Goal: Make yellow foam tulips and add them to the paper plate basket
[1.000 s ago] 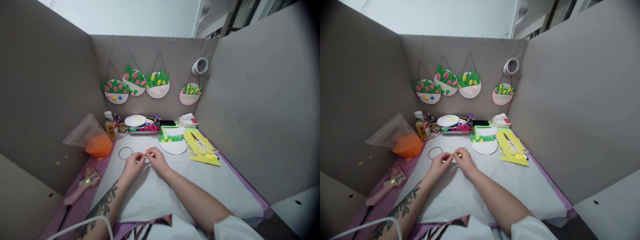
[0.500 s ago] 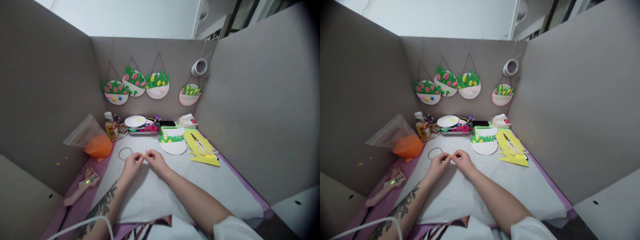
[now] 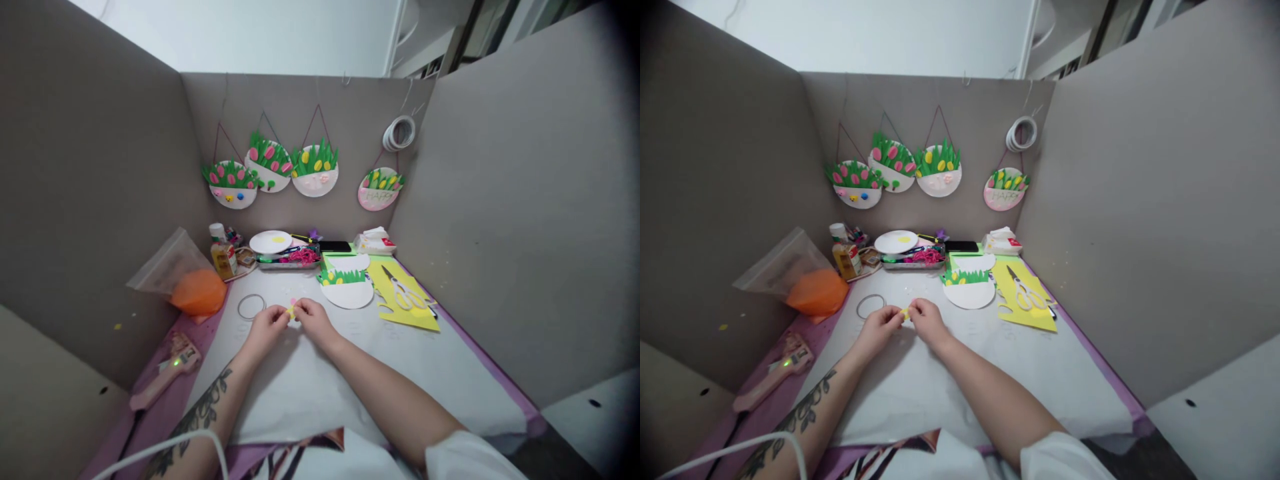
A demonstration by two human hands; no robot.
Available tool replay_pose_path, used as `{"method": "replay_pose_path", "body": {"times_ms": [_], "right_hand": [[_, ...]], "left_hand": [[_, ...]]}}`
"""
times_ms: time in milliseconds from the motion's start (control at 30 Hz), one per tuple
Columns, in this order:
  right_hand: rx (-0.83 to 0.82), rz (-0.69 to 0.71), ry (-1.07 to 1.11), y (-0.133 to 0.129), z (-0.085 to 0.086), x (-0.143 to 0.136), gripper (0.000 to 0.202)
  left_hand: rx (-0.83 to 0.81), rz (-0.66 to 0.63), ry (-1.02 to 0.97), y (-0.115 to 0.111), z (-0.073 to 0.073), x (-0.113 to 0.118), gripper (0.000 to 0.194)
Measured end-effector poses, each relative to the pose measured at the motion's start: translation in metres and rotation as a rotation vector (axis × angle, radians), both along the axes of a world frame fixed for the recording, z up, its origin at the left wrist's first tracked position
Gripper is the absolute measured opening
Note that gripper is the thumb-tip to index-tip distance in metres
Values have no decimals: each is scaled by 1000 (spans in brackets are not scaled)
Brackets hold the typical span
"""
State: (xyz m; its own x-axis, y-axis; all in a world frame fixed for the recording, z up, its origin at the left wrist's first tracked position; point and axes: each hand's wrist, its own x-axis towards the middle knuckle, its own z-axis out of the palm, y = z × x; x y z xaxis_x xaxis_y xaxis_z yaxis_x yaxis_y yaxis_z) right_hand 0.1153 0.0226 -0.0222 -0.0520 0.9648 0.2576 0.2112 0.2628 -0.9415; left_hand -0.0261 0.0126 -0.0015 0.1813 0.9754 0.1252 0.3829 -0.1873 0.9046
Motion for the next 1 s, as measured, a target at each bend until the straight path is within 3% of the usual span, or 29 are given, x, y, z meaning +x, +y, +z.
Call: {"method": "replay_pose_path", "body": {"times_ms": [367, 600, 667, 833, 1000], "right_hand": [[-27, -5, 10, 0, 1, 5, 17], [-36, 25, -37, 6, -7, 6, 19], [23, -17, -76, 5, -7, 6, 17], [393, -145, -309, -10, 6, 6, 13], [455, -89, -516, -18, 14, 3, 14]], "left_hand": [[-58, -34, -22, -1, -1, -2, 28], [-41, 4, -14, 2, -4, -5, 25], [-22, 24, 4, 3, -5, -6, 23], [67, 113, 65, 4, -4, -5, 20], [155, 100, 101, 3, -5, -4, 20]]}}
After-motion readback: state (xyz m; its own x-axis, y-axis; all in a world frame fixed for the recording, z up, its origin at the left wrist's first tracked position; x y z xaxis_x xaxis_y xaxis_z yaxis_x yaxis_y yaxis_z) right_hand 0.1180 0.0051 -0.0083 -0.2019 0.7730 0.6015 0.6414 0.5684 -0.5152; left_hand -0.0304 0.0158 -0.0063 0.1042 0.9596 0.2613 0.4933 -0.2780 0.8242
